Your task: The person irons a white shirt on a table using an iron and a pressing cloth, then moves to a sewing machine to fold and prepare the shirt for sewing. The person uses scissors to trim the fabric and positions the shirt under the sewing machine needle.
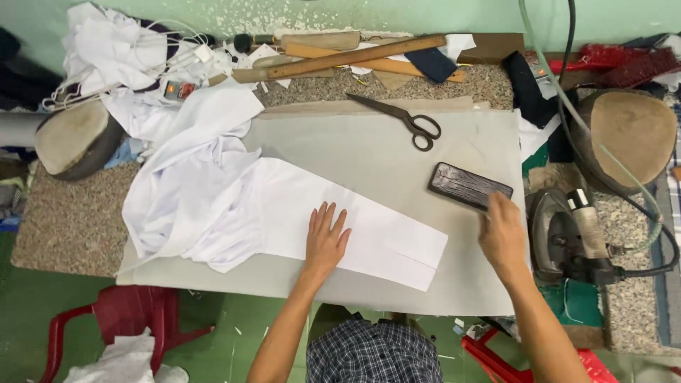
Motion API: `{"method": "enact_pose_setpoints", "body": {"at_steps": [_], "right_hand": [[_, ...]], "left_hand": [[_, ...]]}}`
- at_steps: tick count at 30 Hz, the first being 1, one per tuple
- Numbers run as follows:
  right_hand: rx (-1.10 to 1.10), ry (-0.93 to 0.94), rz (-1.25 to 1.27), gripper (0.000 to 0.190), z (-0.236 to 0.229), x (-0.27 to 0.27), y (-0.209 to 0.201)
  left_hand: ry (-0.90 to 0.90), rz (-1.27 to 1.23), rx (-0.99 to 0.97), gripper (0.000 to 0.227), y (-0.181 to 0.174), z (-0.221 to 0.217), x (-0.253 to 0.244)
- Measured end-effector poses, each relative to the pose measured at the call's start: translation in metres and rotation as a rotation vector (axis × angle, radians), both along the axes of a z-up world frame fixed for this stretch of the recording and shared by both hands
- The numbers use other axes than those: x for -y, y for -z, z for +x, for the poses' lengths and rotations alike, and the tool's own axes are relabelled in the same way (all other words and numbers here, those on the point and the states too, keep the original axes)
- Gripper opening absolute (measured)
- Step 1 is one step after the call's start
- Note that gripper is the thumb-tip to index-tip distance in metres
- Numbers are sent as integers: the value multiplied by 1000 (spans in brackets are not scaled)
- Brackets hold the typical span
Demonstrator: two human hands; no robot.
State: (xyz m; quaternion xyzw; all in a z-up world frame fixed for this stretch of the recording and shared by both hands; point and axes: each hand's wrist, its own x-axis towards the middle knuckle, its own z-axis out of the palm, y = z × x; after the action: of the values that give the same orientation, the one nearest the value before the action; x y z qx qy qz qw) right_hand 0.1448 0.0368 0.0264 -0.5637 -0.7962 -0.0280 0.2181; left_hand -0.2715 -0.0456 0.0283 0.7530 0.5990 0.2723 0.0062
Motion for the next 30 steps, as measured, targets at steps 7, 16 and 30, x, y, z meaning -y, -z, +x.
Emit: {"method": "enact_pose_setpoints", "body": {"at_steps": [7,16,30], "right_hand": [[76,-175,-20,61,-137,-162,55],[470,-193,-72,81,-155,-237,82],[-635,351,-1111,74,-28,140,-53]], "left_hand": [[44,-121,-80,57,-4,-28,30],[-129,-308,-123,71,16,20,58],[334,-504,-83,84,48,127,36]]}}
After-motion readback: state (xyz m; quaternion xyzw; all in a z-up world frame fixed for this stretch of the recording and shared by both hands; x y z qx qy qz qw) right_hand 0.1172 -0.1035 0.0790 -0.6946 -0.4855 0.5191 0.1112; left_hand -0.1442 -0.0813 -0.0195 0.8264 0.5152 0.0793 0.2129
